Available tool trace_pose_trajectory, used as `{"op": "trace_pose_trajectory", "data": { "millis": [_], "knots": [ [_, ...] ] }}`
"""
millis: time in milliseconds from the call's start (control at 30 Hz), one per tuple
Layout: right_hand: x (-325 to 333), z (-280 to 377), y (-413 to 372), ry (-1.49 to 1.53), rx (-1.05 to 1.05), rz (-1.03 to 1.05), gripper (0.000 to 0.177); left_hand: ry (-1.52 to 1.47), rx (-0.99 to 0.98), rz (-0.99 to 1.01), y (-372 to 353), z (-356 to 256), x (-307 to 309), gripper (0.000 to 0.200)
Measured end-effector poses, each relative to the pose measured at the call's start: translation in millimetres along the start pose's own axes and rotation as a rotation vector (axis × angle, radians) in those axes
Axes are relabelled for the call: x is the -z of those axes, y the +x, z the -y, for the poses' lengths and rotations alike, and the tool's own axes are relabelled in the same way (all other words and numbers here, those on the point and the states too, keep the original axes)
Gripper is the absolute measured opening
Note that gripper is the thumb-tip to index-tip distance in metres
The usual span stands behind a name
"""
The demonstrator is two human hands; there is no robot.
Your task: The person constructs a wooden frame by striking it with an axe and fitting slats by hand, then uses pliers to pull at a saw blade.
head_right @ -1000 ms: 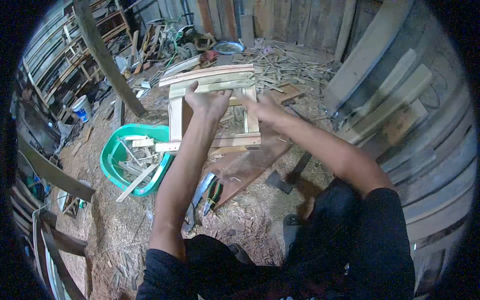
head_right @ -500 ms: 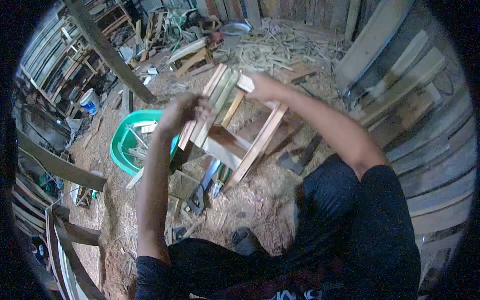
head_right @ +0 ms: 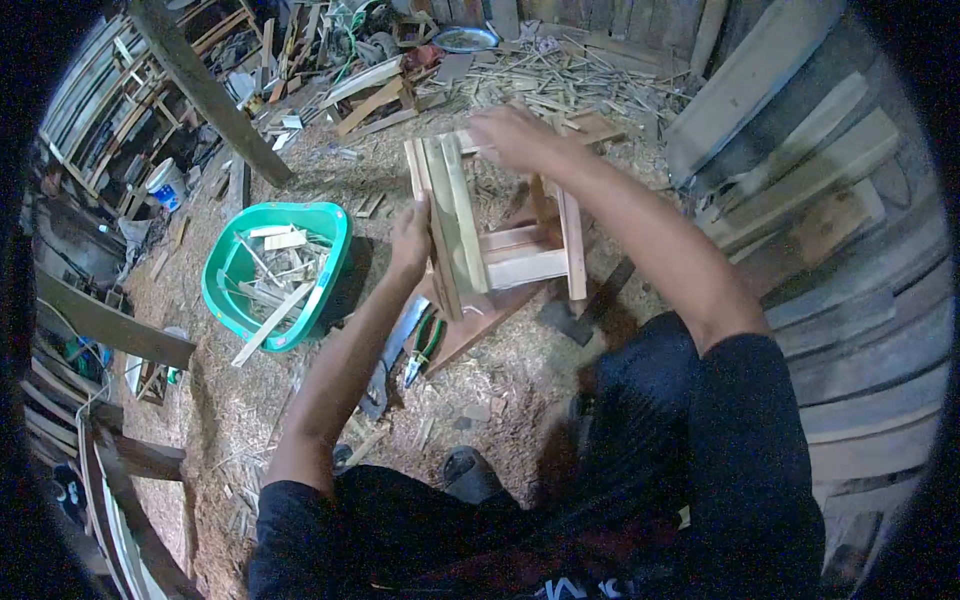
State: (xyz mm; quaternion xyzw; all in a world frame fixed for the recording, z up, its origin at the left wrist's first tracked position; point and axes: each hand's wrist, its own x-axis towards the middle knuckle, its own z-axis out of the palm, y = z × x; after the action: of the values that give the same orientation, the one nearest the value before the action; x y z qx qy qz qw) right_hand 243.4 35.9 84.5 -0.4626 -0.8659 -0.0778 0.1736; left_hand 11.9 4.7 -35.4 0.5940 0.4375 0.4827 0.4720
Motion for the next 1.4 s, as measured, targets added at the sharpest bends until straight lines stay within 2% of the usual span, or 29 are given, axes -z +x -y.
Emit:
{"op": "trace_pose_trajectory", "data": {
  "millis": [33, 133, 167, 267, 300, 400, 433, 500, 533, 633, 733, 833, 933, 1033, 1167, 1267, 1300, 1367, 1400],
  "knots": [
    [-10, -2, -8, 0.011, 0.038, -0.229, 0.058, -0.064, 0.003, 0.024, 0, 2, -7, 0.055],
    [-10, -3, -43, 0.011, -0.122, -0.62, 0.064, -0.138, 0.029, -0.009, 2, -6, -23, 0.053],
    [-10, -9, -49, -0.086, -0.173, -0.688, 0.067, -0.135, 0.047, -0.034, -1, -8, -25, 0.053],
    [-40, -47, -58, 0.122, -0.483, -0.745, 0.066, -0.184, -0.038, -0.022, 28, 8, -19, 0.051],
    [-66, -70, -63, 0.259, -0.649, -0.642, 0.067, -0.247, 0.013, 0.019, 40, 20, -15, 0.053],
    [-87, -67, -83, 1.342, -0.984, -0.029, 0.069, -0.682, 0.335, 0.152, 40, -8, -19, 0.056],
    [-86, -56, -85, 1.33, -0.99, -0.081, 0.067, -0.657, 0.332, 0.145, 43, -5, -21, 0.064],
    [-83, -40, -84, 1.313, -1.0, -0.192, 0.064, -0.831, 0.307, 0.31, 48, 0, -19, 0.07],
    [-82, -41, -84, 1.32, -0.995, -0.174, 0.064, -0.916, 0.297, 0.394, 49, 3, -19, 0.073],
    [-81, -43, -84, 1.298, -0.982, -0.151, 0.065, -0.929, 0.312, 0.395, 53, 7, -19, 0.081],
    [-84, -41, -81, 1.266, -1.009, -0.186, 0.06, -0.822, 0.296, 0.391, 55, 5, -19, 0.089],
    [-86, -45, -80, 1.255, -0.968, -0.192, 0.063, -0.731, 0.348, 0.31, 57, 3, -22, 0.095],
    [-86, -44, -78, 1.237, -0.965, -0.183, 0.063, -0.665, 0.303, 0.302, 63, 7, -23, 0.1],
    [-85, -42, -75, 1.225, -0.984, -0.206, 0.061, -0.637, 0.286, 0.34, 67, 9, -21, 0.1],
    [-89, -47, -75, 1.266, -1.017, -0.192, 0.069, -0.656, 0.313, 0.335, 63, 3, -23, 0.102],
    [-91, -48, -75, 1.345, -1.034, -0.231, 0.074, -0.611, 0.252, 0.31, 61, 3, -23, 0.099],
    [-89, -48, -73, 1.349, -1.055, -0.232, 0.076, -0.519, 0.241, 0.202, 68, 19, -18, 0.088],
    [-89, -47, -72, 1.332, -1.07, -0.247, 0.078, -0.51, 0.28, 0.119, 60, 17, -17, 0.078],
    [-89, -47, -74, 1.311, -1.079, -0.243, 0.074, -0.501, 0.301, 0.074, 53, 16, -16, 0.072]
  ]
}}
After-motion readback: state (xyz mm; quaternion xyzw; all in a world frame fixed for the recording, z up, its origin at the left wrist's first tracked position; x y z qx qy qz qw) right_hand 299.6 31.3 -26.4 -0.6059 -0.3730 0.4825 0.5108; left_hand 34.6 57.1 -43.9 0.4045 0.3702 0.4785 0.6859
